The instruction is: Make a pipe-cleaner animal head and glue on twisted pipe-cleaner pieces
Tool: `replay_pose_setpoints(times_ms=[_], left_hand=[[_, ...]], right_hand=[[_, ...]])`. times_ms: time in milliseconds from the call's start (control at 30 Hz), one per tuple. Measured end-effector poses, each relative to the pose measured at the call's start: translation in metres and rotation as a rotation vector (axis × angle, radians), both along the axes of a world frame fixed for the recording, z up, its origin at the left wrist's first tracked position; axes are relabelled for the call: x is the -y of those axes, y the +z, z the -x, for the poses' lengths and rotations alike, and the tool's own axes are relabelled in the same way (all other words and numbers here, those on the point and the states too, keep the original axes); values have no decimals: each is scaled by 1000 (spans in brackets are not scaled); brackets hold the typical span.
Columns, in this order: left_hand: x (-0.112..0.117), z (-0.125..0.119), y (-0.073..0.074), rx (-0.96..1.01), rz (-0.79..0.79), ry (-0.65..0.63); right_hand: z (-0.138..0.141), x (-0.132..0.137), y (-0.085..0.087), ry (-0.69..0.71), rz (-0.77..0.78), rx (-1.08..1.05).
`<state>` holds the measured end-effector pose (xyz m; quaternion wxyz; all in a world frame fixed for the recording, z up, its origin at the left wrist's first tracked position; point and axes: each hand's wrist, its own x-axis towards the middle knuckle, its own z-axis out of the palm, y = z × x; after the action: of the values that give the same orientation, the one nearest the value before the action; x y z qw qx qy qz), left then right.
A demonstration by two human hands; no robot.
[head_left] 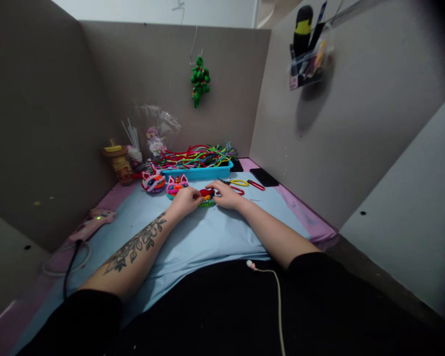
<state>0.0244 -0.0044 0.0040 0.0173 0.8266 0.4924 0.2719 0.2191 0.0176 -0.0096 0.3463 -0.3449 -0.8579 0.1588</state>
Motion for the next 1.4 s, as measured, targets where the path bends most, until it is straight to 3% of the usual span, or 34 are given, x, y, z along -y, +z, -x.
replay_pose_setpoints(times_ms=[400,967,1400], left_hand=[[-2,-2,-5,-61,-34,-54],[5,-4,-1,-135,-48,-75],[10,-3,5,-82,-66,-55]], right_hand=[[1,-4,-4,31,-4,-7],[1,-2,-2,49,-15,17],[1,-2,-3,59,-26,0]])
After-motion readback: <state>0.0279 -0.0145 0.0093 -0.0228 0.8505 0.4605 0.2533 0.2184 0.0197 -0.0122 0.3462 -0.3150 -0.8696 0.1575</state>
